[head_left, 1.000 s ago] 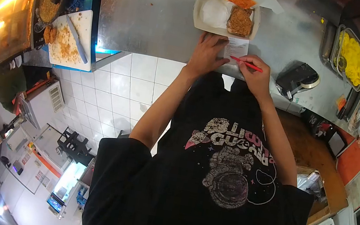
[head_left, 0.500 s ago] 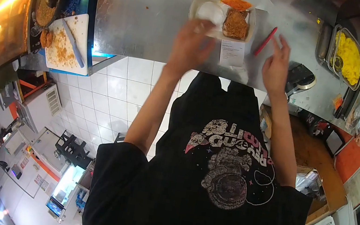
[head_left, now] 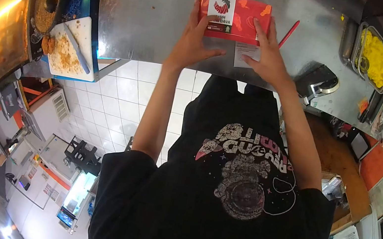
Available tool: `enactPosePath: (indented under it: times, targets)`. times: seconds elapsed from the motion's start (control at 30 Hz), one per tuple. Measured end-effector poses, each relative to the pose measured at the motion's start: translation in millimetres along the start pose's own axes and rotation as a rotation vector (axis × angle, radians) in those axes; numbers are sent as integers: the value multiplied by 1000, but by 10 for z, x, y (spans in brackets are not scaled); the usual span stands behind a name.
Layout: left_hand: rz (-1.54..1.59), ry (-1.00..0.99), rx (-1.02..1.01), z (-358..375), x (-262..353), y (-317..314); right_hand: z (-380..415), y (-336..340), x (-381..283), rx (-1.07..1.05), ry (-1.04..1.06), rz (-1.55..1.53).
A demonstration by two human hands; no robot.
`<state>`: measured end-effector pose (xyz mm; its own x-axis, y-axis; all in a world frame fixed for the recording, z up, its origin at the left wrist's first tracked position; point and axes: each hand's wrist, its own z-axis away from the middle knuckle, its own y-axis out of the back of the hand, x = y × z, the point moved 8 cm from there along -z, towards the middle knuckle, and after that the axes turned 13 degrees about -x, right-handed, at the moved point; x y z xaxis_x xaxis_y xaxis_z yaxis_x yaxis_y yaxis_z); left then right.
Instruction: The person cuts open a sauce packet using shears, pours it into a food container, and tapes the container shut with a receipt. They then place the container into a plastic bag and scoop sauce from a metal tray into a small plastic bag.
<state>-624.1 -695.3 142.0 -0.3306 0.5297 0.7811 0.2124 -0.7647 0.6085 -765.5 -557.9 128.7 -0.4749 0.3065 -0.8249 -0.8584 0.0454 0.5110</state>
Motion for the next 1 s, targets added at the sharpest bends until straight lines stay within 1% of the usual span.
enactPosePath:
  times: [0.03,0.1,0.13,0.2,0.23,0.3,0.33,0.4,0.43,0.5,0.53,0.6,0.63,0.7,0.73,0.8,0.83,0.9,0.93,1.0]
  targets:
    - [3,3,-3,-30,-39,-69,-18,-50,31,-3,-4,-2]
    - [310,72,8,-88,-154,-136,-83,-1,47,89,68,-129]
    - [313,74,8,-88,-144,-104,-98,41,71,86,66,-129]
    - [233,61,98,-126,-98,92,-148,237,53,68,111,-32]
    - [234,59,100,-154,-65,142,-183,341,-15,68,111,-29]
    - [288,183,194,-132,-102,259,-204,502,29,56,-64,-189]
    - [292,184,192,-134,-67,290,-203,523,-15,54,-69,-187]
    - [392,274,124,-155,-107,286,-225,565,-30,115,-121,-290]
    - [390,271,127,-164,-169,259,-244,509,39,116,-118,-289]
    - [678,90,139,-186,-248,143,-267,349,105,148,37,-334]
    - [678,91,139,-158,-283,110,-253,289,137,148,36,-335]
    - [746,65,104,-101,-304,19,-211,154,98,115,115,-552]
    - [749,66,103,-88,-327,-1,-191,138,56,114,112,-552]
    - [590,80,42,-63,-315,-14,-157,95,-16,81,84,-524]
    - [590,78,40,-54,-306,15,-153,89,18,83,84,-524]
    - [198,-2,-49,-23,-125,58,-109,75,104,95,-5,51]
    - [196,-5,-47,2,-135,64,-89,64,169,97,-2,53]
    - [119,12,-150,30,-200,-26,-89,15,188,17,79,138]
    - [115,8,-152,27,-250,0,-93,67,224,22,79,138]
    - [-34,-43,-196,23,-273,7,-103,91,260,-78,108,31]
